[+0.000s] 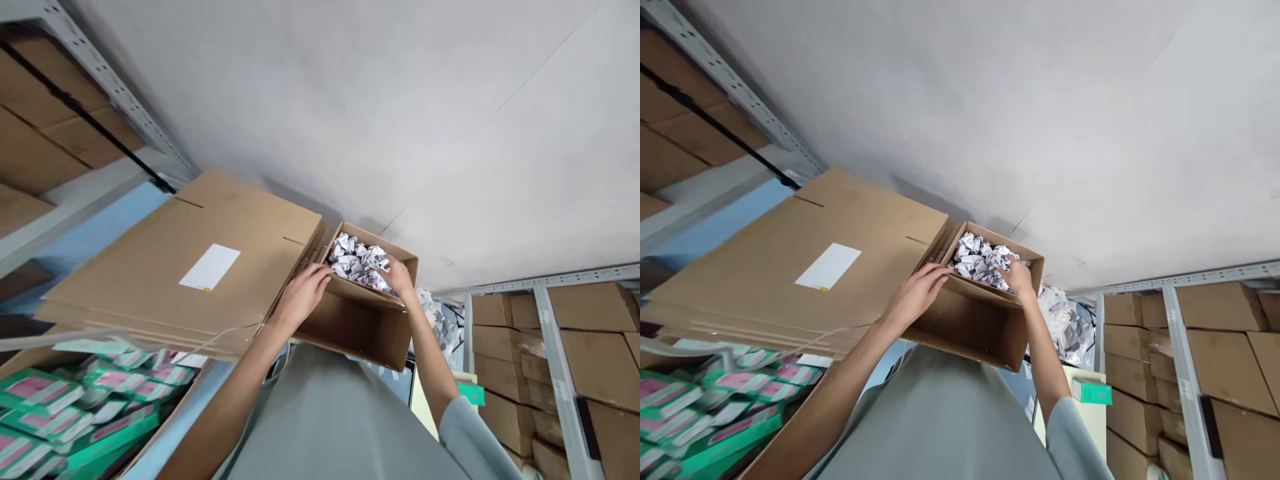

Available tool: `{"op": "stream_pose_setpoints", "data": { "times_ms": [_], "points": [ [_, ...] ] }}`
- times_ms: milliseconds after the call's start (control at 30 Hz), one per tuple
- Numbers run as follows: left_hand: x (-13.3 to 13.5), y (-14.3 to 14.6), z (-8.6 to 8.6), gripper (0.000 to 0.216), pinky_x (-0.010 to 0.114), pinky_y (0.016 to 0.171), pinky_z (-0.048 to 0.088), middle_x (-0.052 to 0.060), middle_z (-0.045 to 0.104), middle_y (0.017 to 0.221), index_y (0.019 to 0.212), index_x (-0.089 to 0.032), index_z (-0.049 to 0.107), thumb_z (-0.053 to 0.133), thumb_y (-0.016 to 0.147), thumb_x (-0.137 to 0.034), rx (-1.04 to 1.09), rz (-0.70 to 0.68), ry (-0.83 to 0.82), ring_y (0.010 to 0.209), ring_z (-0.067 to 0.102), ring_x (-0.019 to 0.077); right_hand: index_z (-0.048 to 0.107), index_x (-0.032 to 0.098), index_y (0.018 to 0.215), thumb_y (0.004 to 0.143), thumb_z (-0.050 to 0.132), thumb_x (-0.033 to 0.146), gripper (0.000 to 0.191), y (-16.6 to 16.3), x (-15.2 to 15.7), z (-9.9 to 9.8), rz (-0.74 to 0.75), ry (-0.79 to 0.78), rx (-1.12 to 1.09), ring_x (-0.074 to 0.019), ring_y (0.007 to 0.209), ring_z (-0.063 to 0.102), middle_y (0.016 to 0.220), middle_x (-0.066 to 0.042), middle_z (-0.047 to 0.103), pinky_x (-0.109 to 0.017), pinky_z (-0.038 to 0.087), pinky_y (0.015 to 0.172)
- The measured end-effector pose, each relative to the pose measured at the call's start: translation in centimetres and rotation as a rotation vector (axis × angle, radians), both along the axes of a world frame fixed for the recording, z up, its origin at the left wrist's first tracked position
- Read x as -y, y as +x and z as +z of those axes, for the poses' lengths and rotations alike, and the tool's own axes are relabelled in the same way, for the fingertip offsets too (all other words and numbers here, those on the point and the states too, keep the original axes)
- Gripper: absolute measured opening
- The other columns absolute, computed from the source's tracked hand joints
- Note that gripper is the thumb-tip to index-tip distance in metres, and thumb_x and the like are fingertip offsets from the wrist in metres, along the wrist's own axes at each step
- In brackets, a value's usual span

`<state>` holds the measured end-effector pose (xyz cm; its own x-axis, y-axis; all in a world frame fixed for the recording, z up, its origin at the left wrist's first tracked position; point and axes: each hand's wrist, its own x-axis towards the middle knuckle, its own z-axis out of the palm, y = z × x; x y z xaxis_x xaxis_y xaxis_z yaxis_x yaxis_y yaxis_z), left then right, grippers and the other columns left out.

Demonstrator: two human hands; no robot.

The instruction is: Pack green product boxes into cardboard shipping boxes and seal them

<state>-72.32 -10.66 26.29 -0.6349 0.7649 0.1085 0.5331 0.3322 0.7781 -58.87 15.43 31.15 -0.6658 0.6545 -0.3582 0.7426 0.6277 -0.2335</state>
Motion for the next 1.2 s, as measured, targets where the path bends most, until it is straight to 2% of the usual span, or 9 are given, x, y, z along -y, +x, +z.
{"op": "stream_pose_setpoints", "data": {
  "times_ms": [133,267,500,600,700,800,900,1067,1200],
  "points": [
    [0.6,0.4,-0.1,0.038,0.037,0.109,0.059,0.009,0.077,0.133,0.127,-0.031,0.08,0.046,0.11,-0.038,0.016,0.025,0.054,0.121,0.076,0.028,0.033,0.024,0.178,0.105,0.074,0.031,0.084,-4.8,0.6,-2.7,0.124,0.028,0.233,-0.0321,0.142,0.067,0.167,-0.022,0.058,-0.037,0.052,0.112],
    [0.8,0.7,0.0,0.039,0.038,0.107,0.06,0.008,0.078,0.128,0.123,-0.031,0.081,0.045,0.109,-0.034,0.02,0.039,0.102,0.115,0.078,0.0263,0.033,0.025,0.178,0.101,0.076,0.017,0.089,-5.4,1.2,-3.9,0.163,0.029,0.298,-0.0315,0.138,0.071,0.153,-0.022,0.07,-0.038,0.053,0.11],
    [1.1,1.1,0.0,0.041,0.037,0.104,0.061,0.008,0.079,0.128,0.123,-0.03,0.081,0.043,0.108,-0.029,0.037,0.059,0.119,0.112,0.078,0.0248,0.029,0.014,0.178,0.104,0.066,0.015,0.083,-3.4,1.0,-2.2,0.133,0.103,0.261,-0.033,0.134,0.073,0.146,-0.025,0.073,-0.038,0.054,0.107],
    [1.5,1.4,0.0,0.041,0.036,0.107,0.059,0.008,0.079,0.13,0.123,-0.03,0.081,0.043,0.109,-0.032,0.055,0.075,0.136,0.116,0.078,0.0253,0.03,0.015,0.177,0.108,0.058,0.022,0.075,-1.1,1.1,-0.2,0.073,0.157,0.126,-0.0343,0.135,0.072,0.151,-0.025,0.07,-0.041,0.054,0.11],
    [1.6,1.4,0.0,0.042,0.036,0.109,0.058,0.008,0.079,0.131,0.123,-0.029,0.081,0.042,0.11,-0.035,0.067,0.085,0.116,0.119,0.077,0.0264,0.04,0.016,0.173,0.107,0.058,0.03,0.07,3.4,2.0,2.3,-0.043,0.174,-0.21,-0.0325,0.124,0.075,0.153,-0.022,0.07,-0.043,0.057,0.109],
    [1.4,1.2,0.1,0.042,0.037,0.111,0.056,0.009,0.078,0.132,0.125,-0.029,0.081,0.042,0.109,-0.036,0.084,0.081,0.08,0.12,0.076,0.0277,0.047,0.014,0.169,0.106,0.058,0.048,0.073,9.0,4.7,4.9,-0.133,0.131,-0.501,-0.0288,0.102,0.079,0.147,-0.02,0.074,-0.043,0.062,0.1],
    [0.9,0.9,0.3,0.042,0.037,0.114,0.055,0.009,0.078,0.133,0.126,-0.028,0.081,0.043,0.108,-0.034,0.097,0.068,0.059,0.122,0.074,0.0282,0.054,0.016,0.165,0.105,0.061,0.059,0.075,13.4,8.2,6.7,-0.206,0.076,-0.579,-0.0251,0.092,0.08,0.143,-0.019,0.077,-0.039,0.065,0.093],
    [0.2,0.5,0.3,0.04,0.039,0.112,0.056,0.009,0.078,0.131,0.124,-0.026,0.081,0.045,0.108,-0.032,0.089,0.095,0.021,0.12,0.074,0.0289,0.064,0.02,0.156,0.103,0.067,0.055,0.064,16.3,12.1,5.5,-0.243,-0.102,-0.518,-0.0227,0.087,0.08,0.135,-0.013,0.081,-0.038,0.068,0.089],
    [0.0,0.4,0.2,0.038,0.04,0.111,0.056,0.009,0.079,0.129,0.123,-0.025,0.081,0.046,0.108,-0.032,0.071,0.126,-0.012,0.118,0.075,0.0299,0.062,0.021,0.16,0.105,0.065,0.048,0.061,16.8,13.0,3.3,-0.236,-0.103,-0.413,-0.0227,0.089,0.08,0.136,-0.013,0.08,-0.039,0.068,0.09]
  ]
}}
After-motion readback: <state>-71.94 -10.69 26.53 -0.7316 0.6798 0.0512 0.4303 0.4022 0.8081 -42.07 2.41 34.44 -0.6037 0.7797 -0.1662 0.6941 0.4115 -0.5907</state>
